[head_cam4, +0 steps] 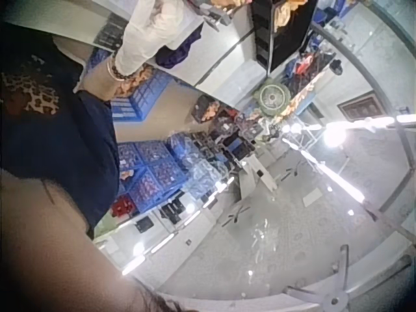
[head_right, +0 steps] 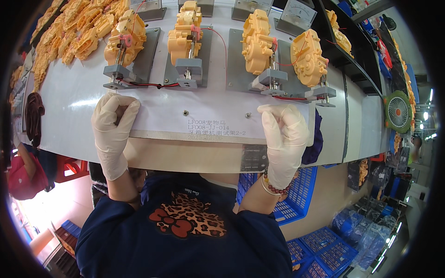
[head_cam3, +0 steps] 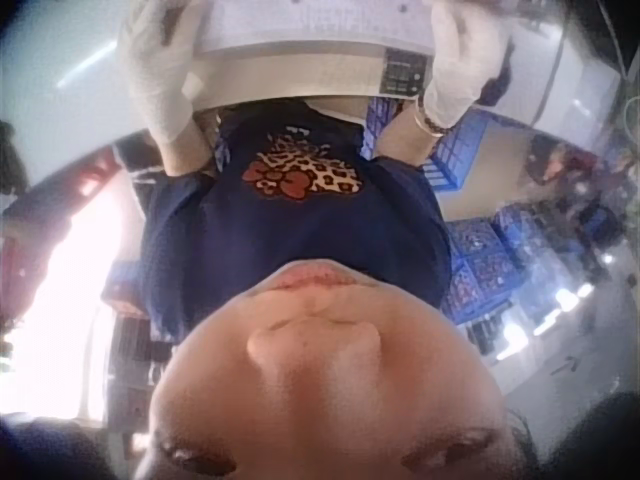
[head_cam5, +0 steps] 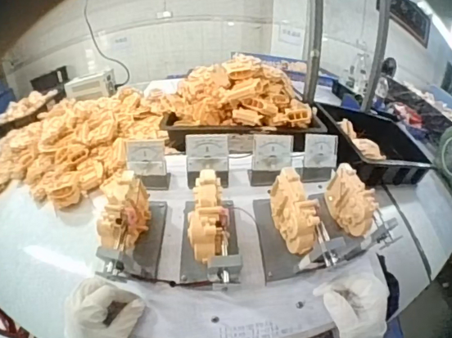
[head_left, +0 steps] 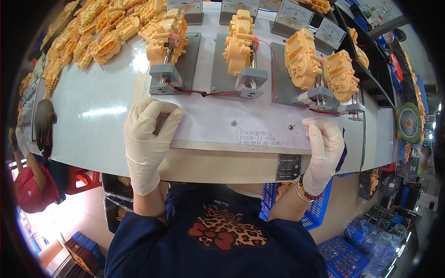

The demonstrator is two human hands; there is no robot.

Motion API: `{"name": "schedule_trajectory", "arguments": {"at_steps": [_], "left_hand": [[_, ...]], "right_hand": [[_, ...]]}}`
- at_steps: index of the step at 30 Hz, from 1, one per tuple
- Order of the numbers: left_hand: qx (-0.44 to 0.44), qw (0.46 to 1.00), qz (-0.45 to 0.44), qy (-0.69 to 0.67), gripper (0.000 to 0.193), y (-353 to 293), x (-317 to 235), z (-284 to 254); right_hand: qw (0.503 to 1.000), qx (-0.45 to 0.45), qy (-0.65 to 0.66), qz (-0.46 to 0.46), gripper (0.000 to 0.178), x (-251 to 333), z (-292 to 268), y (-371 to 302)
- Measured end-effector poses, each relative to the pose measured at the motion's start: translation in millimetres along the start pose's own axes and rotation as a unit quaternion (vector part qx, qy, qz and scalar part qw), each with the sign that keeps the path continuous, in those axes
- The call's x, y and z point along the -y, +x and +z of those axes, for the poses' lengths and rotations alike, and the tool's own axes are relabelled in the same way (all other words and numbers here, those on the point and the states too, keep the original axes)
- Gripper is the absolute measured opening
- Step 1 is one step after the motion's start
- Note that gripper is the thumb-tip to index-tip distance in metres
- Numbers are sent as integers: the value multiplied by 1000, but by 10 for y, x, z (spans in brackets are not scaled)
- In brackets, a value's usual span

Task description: Assembling and testing plastic toy casing parts on a workbench.

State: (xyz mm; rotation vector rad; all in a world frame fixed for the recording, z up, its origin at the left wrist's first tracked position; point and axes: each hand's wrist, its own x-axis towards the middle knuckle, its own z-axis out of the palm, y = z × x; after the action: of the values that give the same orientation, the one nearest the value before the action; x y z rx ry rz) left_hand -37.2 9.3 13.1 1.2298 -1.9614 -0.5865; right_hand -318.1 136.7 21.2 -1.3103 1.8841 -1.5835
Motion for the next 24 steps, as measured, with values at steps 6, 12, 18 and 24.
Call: {"name": "schedule_trajectory", "arguments": {"at_steps": [6,12,18,24], "left_hand": [[-1,1000,-2,-1,10,-4,12,6],[-1,1000,-4,-9,9,-8,37,17],[-3,1000,-4,-13,9,-4,24,18],[-1,1000,1,-3,9,-1,14,11]], "right_hand": [[1000,2,0,-2,8,7,-4,2],[1000,-3,1,2,8,-14,0,-1],[1000,-4,-10,-6,7,-30,2,-1],[1000,-5,-8,-4,7,-22,2,0]]}}
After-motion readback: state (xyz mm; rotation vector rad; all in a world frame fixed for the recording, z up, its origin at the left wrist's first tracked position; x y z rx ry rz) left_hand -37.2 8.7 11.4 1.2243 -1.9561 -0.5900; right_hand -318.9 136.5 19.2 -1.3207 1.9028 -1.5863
